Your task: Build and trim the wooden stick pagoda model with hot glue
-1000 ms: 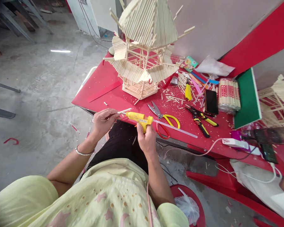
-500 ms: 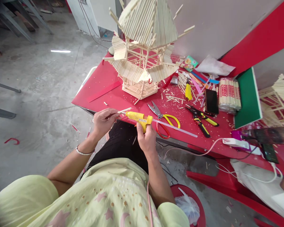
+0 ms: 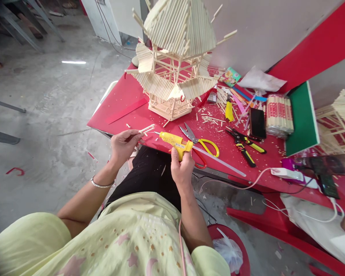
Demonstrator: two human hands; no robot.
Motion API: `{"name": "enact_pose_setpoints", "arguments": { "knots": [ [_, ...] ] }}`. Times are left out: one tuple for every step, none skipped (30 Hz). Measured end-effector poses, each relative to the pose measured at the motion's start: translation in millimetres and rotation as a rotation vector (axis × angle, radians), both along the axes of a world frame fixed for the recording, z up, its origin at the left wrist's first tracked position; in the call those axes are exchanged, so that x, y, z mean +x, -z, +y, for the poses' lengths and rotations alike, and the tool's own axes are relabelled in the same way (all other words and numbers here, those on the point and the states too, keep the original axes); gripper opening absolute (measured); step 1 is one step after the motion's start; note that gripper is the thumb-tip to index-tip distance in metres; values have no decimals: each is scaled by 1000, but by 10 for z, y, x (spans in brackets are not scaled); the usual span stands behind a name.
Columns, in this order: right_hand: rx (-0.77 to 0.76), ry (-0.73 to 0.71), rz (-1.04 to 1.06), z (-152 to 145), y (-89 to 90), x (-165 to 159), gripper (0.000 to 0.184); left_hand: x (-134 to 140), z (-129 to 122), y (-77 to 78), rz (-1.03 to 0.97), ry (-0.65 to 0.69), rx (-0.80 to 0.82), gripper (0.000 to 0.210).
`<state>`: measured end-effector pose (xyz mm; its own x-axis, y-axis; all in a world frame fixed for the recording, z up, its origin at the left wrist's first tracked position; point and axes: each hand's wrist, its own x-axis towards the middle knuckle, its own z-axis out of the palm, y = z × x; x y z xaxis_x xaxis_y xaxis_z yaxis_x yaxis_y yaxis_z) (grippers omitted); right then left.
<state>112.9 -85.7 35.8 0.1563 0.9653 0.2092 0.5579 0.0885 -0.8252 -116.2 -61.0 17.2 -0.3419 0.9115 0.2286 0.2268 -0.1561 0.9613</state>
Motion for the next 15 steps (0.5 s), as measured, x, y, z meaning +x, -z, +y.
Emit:
{"name": "enact_pose_setpoints", "arguments": {
  "knots": [
    [-2, -3, -1, -2, 2, 8, 46, -30, 29, 10, -31, 14, -47, 17],
    [-6, -10, -4, -5, 6, 12, 46, -67, 65, 19, -45, 36, -96, 16],
    [-11, -19, -11, -7, 13, 9, 46, -112, 108, 27, -36, 67, -145, 16],
    [-18, -27, -18, -9, 22, 1, 47, -161, 157, 32, -2, 95, -182, 14],
    [-29, -34, -27, -7, 34, -14, 48, -214, 210, 33, 48, 131, -210, 13],
    [-42, -39, -35, -2, 48, -34, 49, -266, 264, 30, 113, 182, -238, 12],
    [-55, -43, -43, 8, 64, -58, 51, -315, 316, 24, 187, 226, -262, 13],
    [-65, -45, -51, 23, 82, -84, 52, -358, 365, 15, 264, 252, -282, 15],
    [-72, -46, -59, 43, 101, -110, 53, -393, 408, 6, 328, 260, -296, 18],
    [-75, -48, -70, 65, 120, -137, 54, -419, 443, -1, 372, 249, -294, 18],
    [-74, -49, -85, 89, 139, -162, 55, -436, 469, -4, 404, 227, -283, 18],
    [-71, -47, -107, 113, 158, -185, 57, -442, 484, -2, 420, 200, -263, 17],
    [-69, -41, -138, 134, 178, -207, 59, -439, 489, 4, 424, 169, -235, 18],
    [-67, -34, -174, 151, 197, -225, 61, -428, 483, 11, 424, 140, -199, 19],
    [-66, -26, -212, 164, 217, -241, 63, -411, 468, 19, 424, 115, -159, 20]
  ]
}}
